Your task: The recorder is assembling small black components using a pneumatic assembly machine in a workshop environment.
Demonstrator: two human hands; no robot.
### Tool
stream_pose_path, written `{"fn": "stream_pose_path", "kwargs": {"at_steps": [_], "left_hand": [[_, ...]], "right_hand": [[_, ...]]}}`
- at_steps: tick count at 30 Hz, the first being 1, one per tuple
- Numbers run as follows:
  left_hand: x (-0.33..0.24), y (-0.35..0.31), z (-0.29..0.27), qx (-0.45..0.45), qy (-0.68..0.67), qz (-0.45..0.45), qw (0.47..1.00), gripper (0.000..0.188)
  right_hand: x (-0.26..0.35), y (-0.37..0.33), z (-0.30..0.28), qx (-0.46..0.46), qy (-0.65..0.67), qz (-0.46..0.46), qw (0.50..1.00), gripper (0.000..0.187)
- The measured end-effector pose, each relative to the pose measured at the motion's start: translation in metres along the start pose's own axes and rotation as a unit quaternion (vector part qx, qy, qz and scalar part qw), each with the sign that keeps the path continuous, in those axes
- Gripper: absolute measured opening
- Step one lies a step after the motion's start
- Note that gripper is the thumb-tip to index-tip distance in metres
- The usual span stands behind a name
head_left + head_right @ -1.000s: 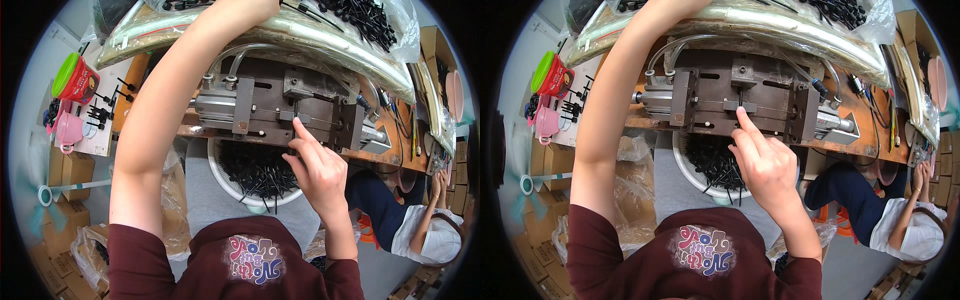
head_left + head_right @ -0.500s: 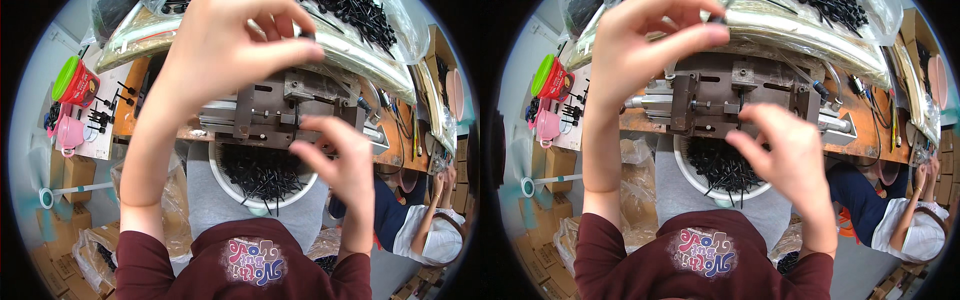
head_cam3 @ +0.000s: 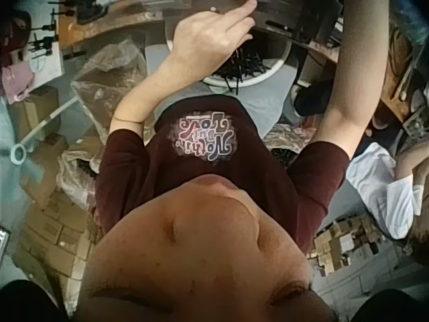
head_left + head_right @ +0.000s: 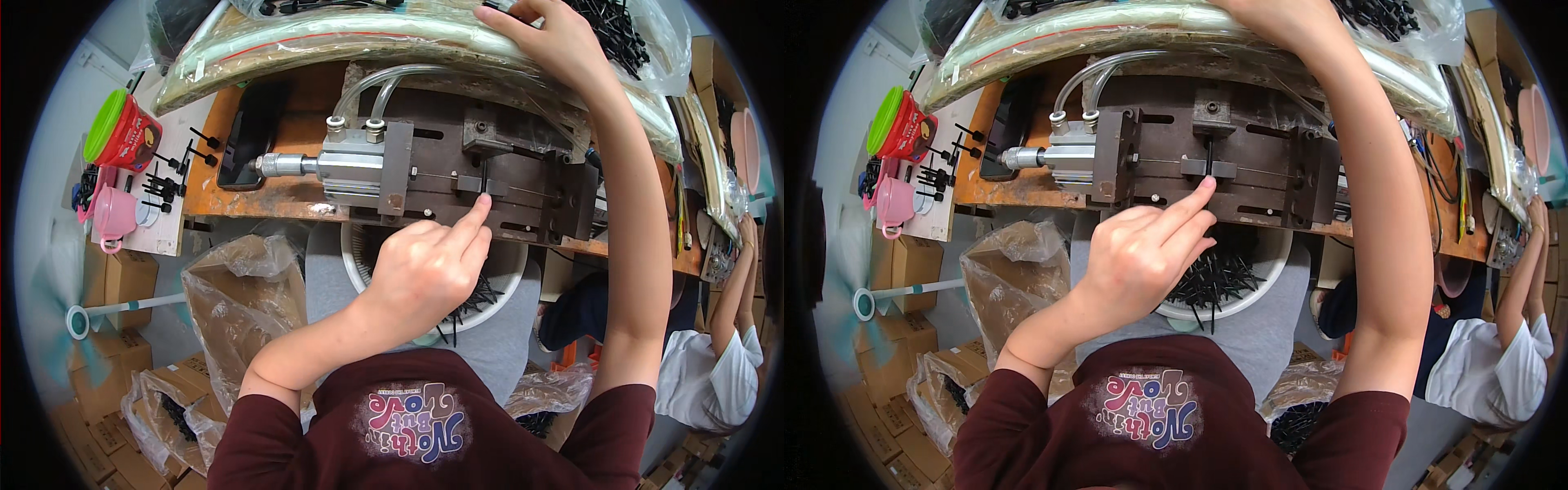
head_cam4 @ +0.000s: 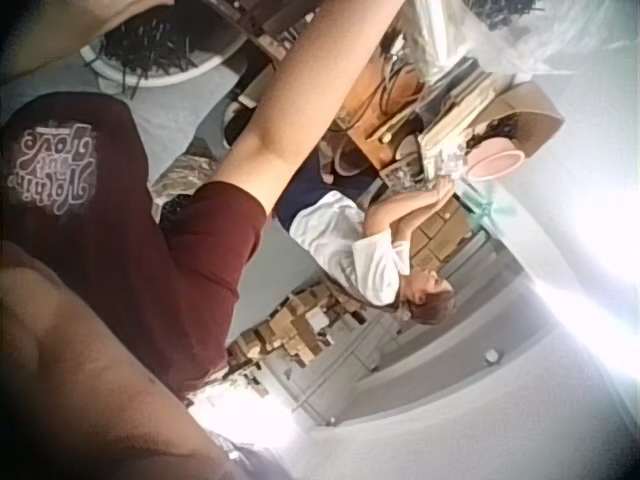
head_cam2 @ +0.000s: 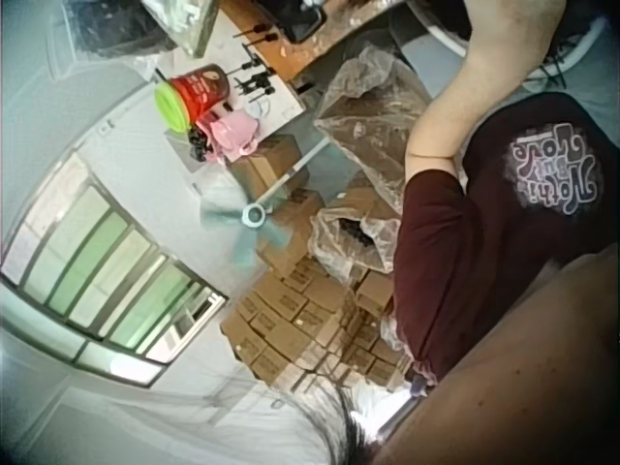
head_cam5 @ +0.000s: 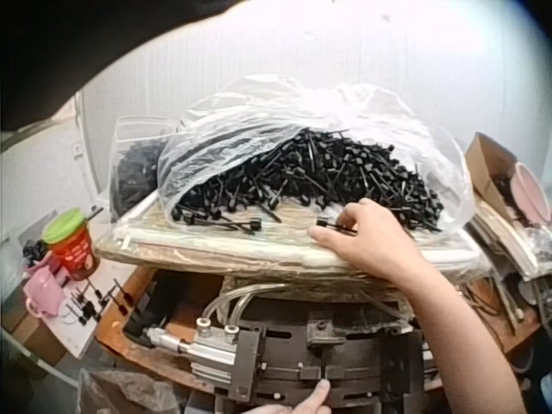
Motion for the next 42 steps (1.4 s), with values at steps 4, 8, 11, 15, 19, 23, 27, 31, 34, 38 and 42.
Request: {"fn": "stream_pose_path", "kwargs": {"at_steps": [4,8,11,15,19,23,27,31,34,38,42], "left_hand": [[0.007,0.007,-0.002,0.008,-0.003,-0.007,1.000,0.027],[0.007,0.008,-0.004,0.023,-0.014,-0.022,0.999,0.028],[0.005,0.010,-0.005,0.029,-0.011,-0.011,0.999,0.028],[0.008,0.013,-0.017,0.048,-0.083,-0.012,0.995,0.033],[0.029,0.034,-0.067,-0.025,-0.150,-0.020,0.988,0.034],[0.090,0.073,-0.098,-0.142,0.005,-0.020,0.990,0.019],[0.131,0.106,-0.117,-0.121,0.117,-0.068,0.983,0.023],[0.167,0.131,-0.115,-0.055,0.244,-0.099,0.963,0.025],[0.181,0.151,-0.105,0.055,0.303,-0.085,0.948,0.022],[0.187,0.160,-0.099,0.102,0.379,-0.043,0.919,0.013],[0.170,0.161,-0.111,-0.002,0.254,0.045,0.966,0.012]], "right_hand": [[0.018,-0.015,-0.012,0.103,0.119,0.036,0.987,0.049],[0.028,-0.043,-0.022,0.011,0.146,-0.040,0.988,0.027],[0.009,-0.057,-0.015,-0.040,0.155,-0.212,0.964,0.020],[0.026,-0.115,-0.022,-0.061,0.229,-0.204,0.950,0.022],[0.028,-0.161,-0.014,-0.051,0.143,-0.217,0.964,0.026],[0.033,-0.199,0.004,-0.017,0.127,-0.167,0.977,0.027],[0.039,-0.214,0.025,0.010,0.076,-0.155,0.985,0.027],[0.047,-0.208,0.034,0.034,0.038,-0.159,0.986,0.025],[0.049,-0.202,0.035,0.047,0.011,-0.164,0.985,0.024],[0.049,-0.204,0.035,0.038,0.016,-0.156,0.987,0.025],[0.047,-0.201,0.030,0.058,0.047,-0.138,0.988,0.026]]}}
Point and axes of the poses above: each hand's wrist, its own y-axis towards the middle knuckle, its own z-axis out of the palm, x = y × z, the point moved 5 cm from there along y, towards the middle knuckle, and after that the axes turned 5 degrees about x, right-handed, at the moved point
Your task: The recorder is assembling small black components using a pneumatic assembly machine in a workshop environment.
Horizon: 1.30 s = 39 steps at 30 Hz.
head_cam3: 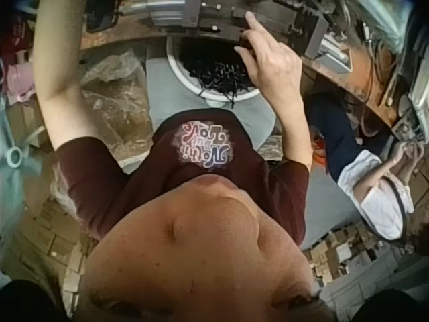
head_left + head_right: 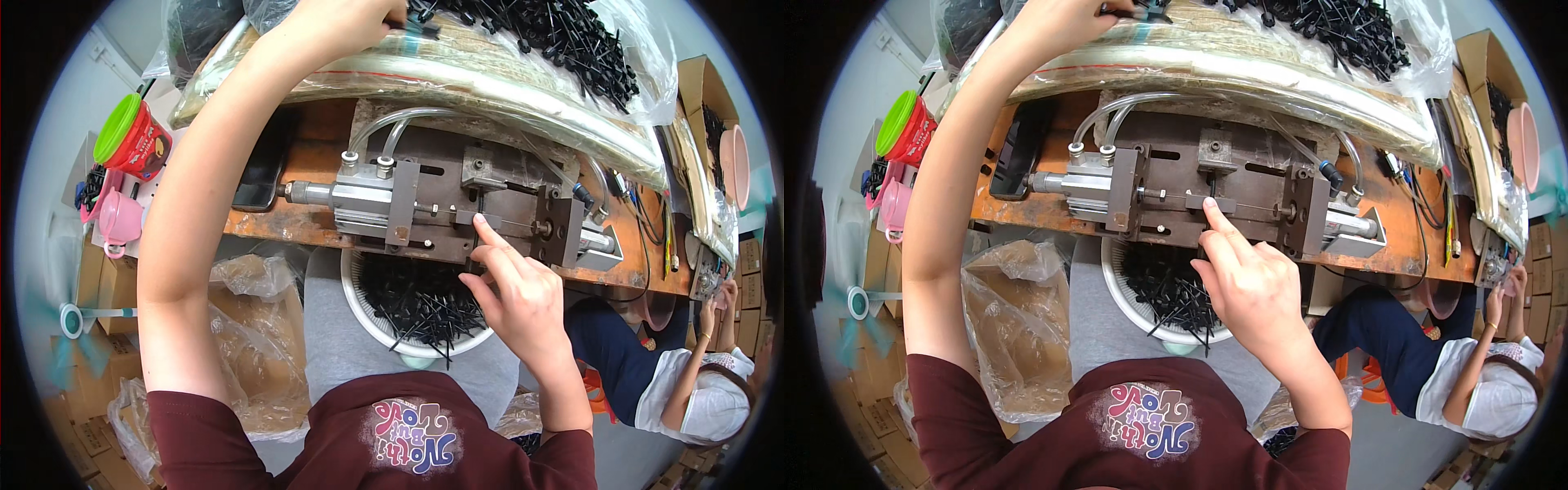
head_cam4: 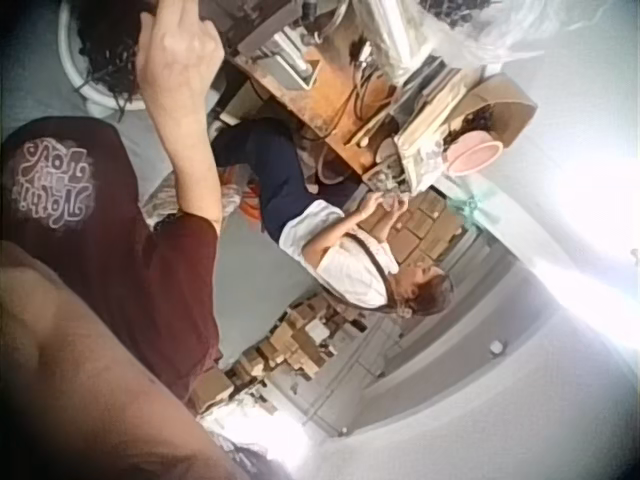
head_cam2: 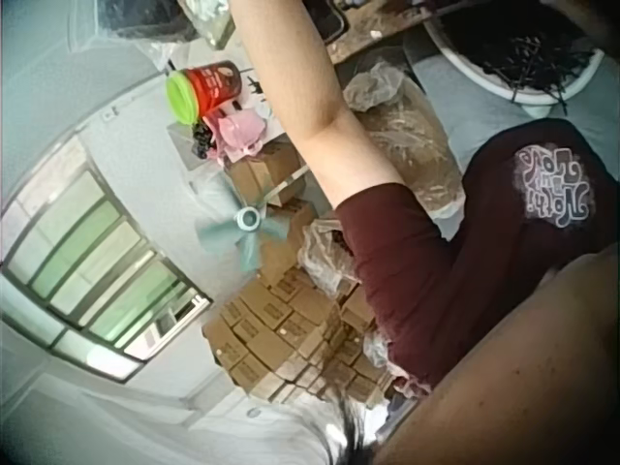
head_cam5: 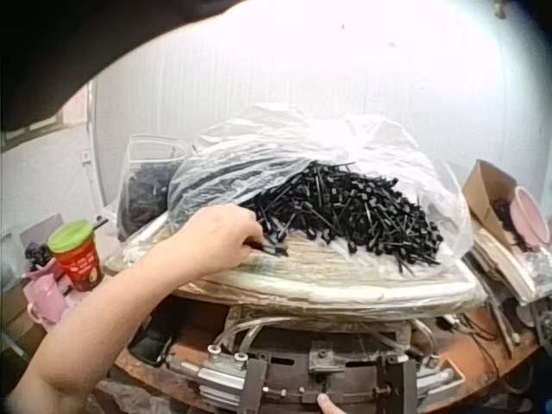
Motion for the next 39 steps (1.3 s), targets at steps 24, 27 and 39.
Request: {"fn": "stream_pose_path", "kwargs": {"at_steps": [24,27,39], "left_hand": [[-0.108,-0.083,-0.042,0.089,-0.606,-0.195,0.766,0.019],[-0.114,-0.093,-0.051,-0.040,-0.515,-0.079,0.853,0.020],[-0.125,-0.124,-0.049,-0.066,-0.556,-0.147,0.816,0.017]], "right_hand": [[-0.001,-0.023,-0.014,-0.099,0.159,-0.003,0.982,0.031],[0.002,-0.020,0.000,-0.073,0.119,0.026,0.990,0.029],[0.007,0.001,0.006,-0.004,-0.017,0.027,0.999,0.024]]}}
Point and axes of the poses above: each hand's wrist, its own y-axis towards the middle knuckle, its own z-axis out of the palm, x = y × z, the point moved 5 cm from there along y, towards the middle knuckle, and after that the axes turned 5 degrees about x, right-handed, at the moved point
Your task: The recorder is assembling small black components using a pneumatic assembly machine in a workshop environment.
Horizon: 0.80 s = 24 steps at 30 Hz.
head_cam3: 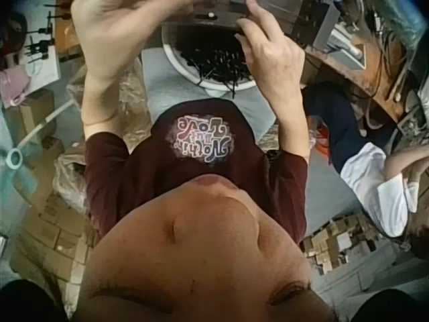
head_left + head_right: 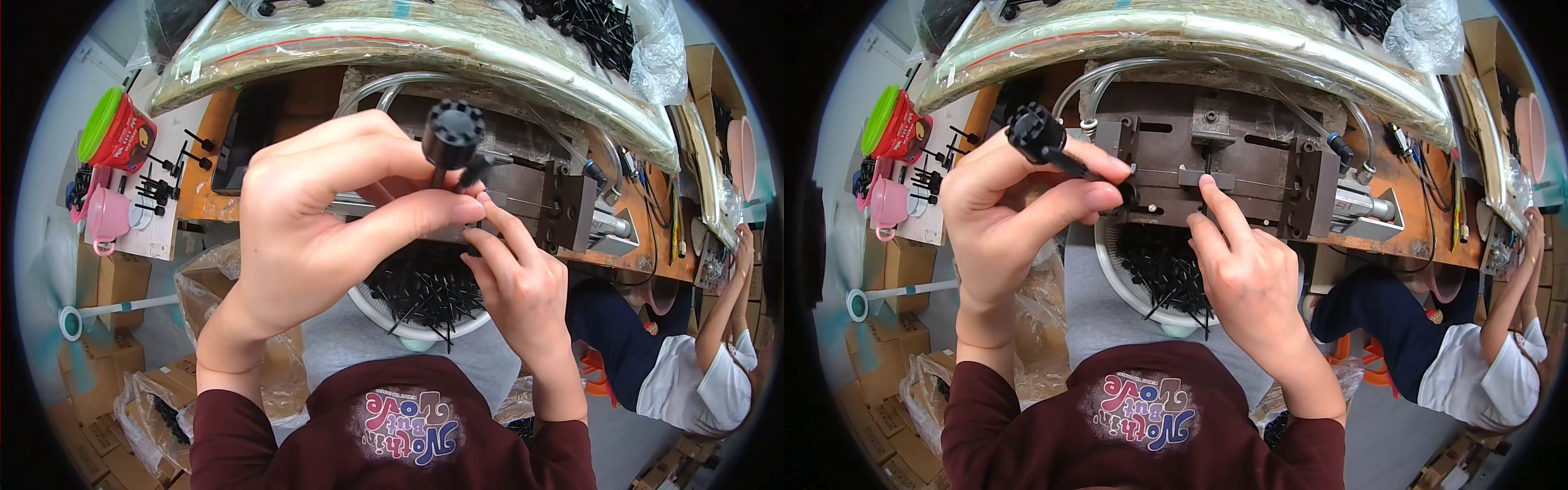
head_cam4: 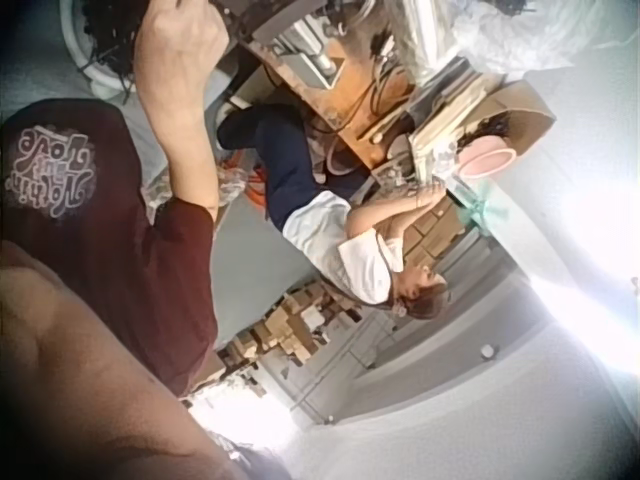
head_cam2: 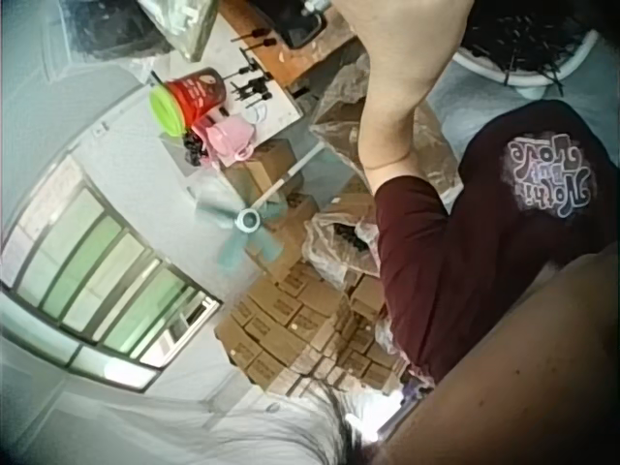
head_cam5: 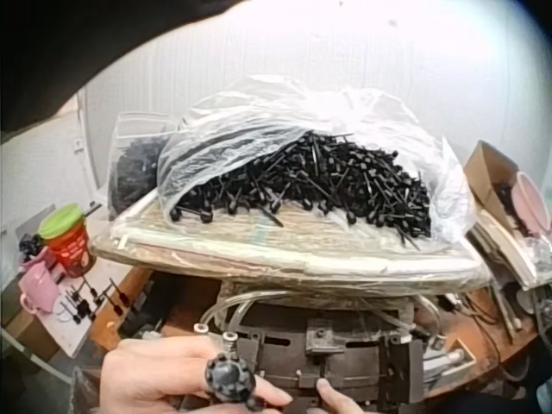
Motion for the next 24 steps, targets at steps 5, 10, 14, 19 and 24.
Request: {"fn": "stream_pose_path", "kwargs": {"at_steps": [5,10,14,19,24], "left_hand": [[0.006,-0.007,0.009,-0.015,-0.176,-0.125,0.976,0.009],[0.011,-0.016,0.028,0.013,-0.291,-0.204,0.935,0.008],[0.012,-0.024,0.041,0.071,-0.320,-0.250,0.911,0.009],[0.022,-0.032,0.053,0.073,-0.363,-0.275,0.887,0.008],[0.012,-0.030,0.034,0.013,-0.122,-0.129,0.984,0.020]], "right_hand": [[0.001,0.001,-0.005,0.004,0.005,-0.011,1.000,0.026],[0.013,-0.007,-0.029,-0.107,0.166,-0.074,0.978,0.035],[0.019,-0.024,-0.036,-0.175,0.170,-0.126,0.961,0.034],[0.025,-0.030,-0.041,-0.142,0.145,-0.135,0.970,0.031],[0.012,-0.031,-0.034,-0.124,0.141,-0.058,0.981,0.028]]}}
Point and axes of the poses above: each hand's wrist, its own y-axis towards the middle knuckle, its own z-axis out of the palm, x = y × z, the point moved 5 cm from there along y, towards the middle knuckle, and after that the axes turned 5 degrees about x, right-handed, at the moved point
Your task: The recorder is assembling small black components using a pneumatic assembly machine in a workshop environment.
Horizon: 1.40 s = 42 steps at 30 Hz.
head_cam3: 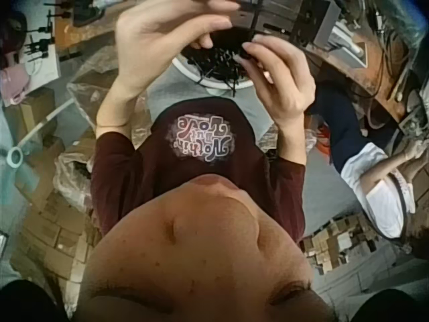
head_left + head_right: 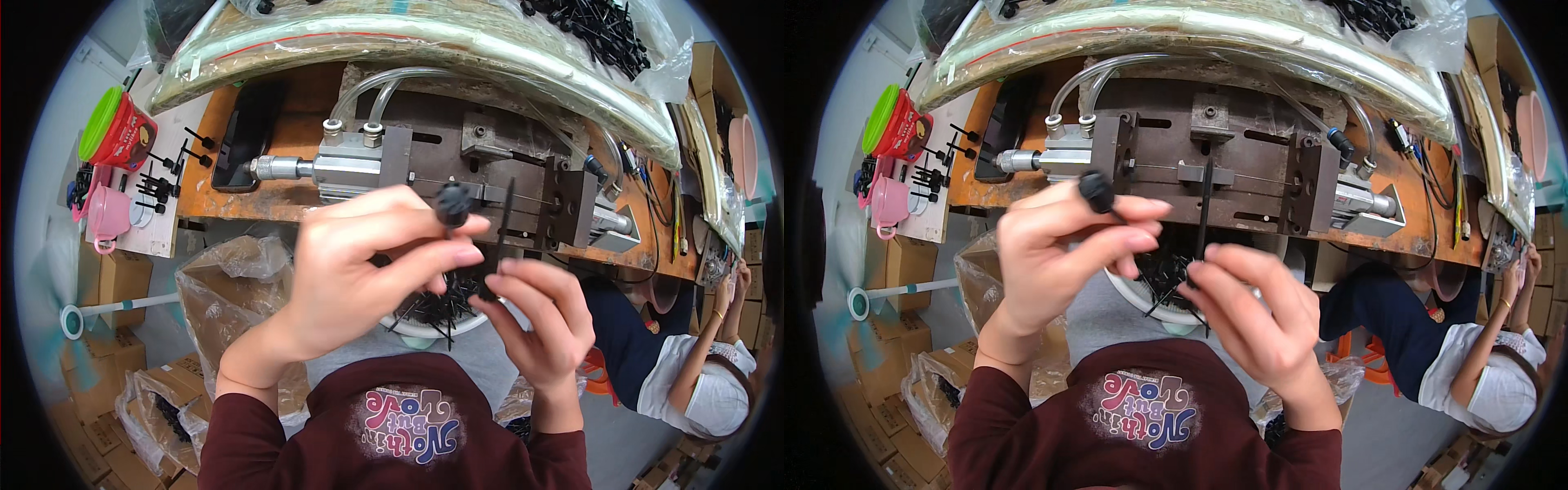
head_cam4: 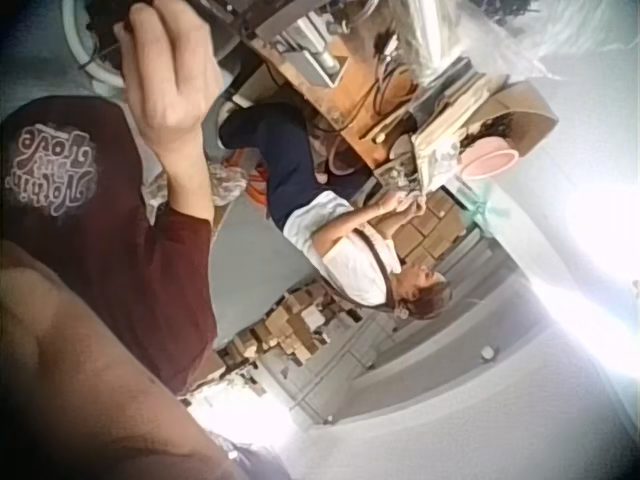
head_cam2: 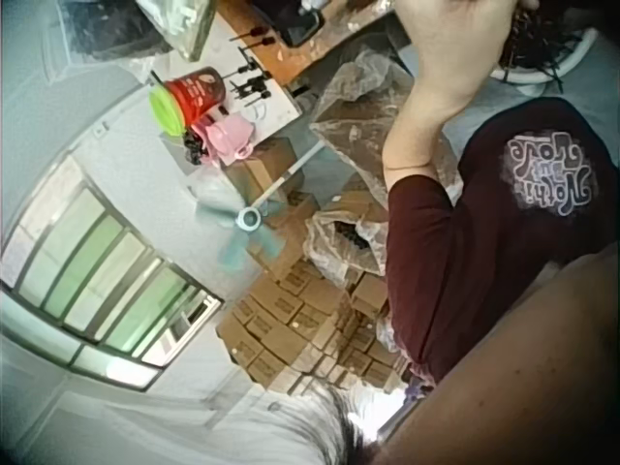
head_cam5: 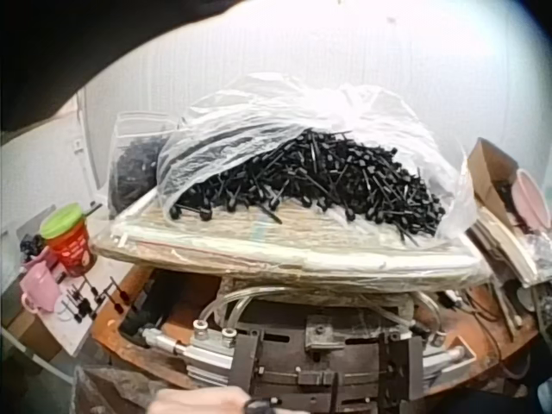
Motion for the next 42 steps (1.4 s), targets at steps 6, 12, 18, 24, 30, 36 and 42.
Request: {"fn": "stream_pose_path", "kwargs": {"at_steps": [6,12,18,24,30,36,42], "left_hand": [[-0.022,-0.003,-0.015,-0.053,0.211,0.199,0.955,0.045],[-0.026,-0.008,-0.015,-0.025,0.150,0.218,0.964,0.057],[-0.021,-0.009,-0.016,-0.024,0.187,0.208,0.960,0.046],[-0.022,-0.013,-0.014,-0.071,0.244,0.181,0.950,0.048],[-0.013,-0.019,-0.001,-0.046,0.244,0.170,0.954,0.040],[0.002,-0.019,0.023,-0.005,0.235,0.182,0.955,0.031],[0.009,-0.025,0.019,0.005,0.264,0.180,0.948,0.027]], "right_hand": [[-0.025,0.007,0.026,0.070,-0.047,0.037,0.996,0.025],[-0.025,0.018,0.030,0.102,-0.135,0.043,0.985,0.025],[-0.023,0.022,0.029,0.116,-0.157,0.038,0.980,0.026],[-0.031,0.035,0.013,0.140,-0.086,0.035,0.986,0.027],[-0.097,0.120,-0.071,-0.091,-0.101,0.044,0.990,0.011],[-0.263,0.204,-0.138,0.099,-0.236,0.112,0.960,0.055],[-0.292,0.206,-0.127,0.195,-0.309,0.202,0.909,0.084]]}}
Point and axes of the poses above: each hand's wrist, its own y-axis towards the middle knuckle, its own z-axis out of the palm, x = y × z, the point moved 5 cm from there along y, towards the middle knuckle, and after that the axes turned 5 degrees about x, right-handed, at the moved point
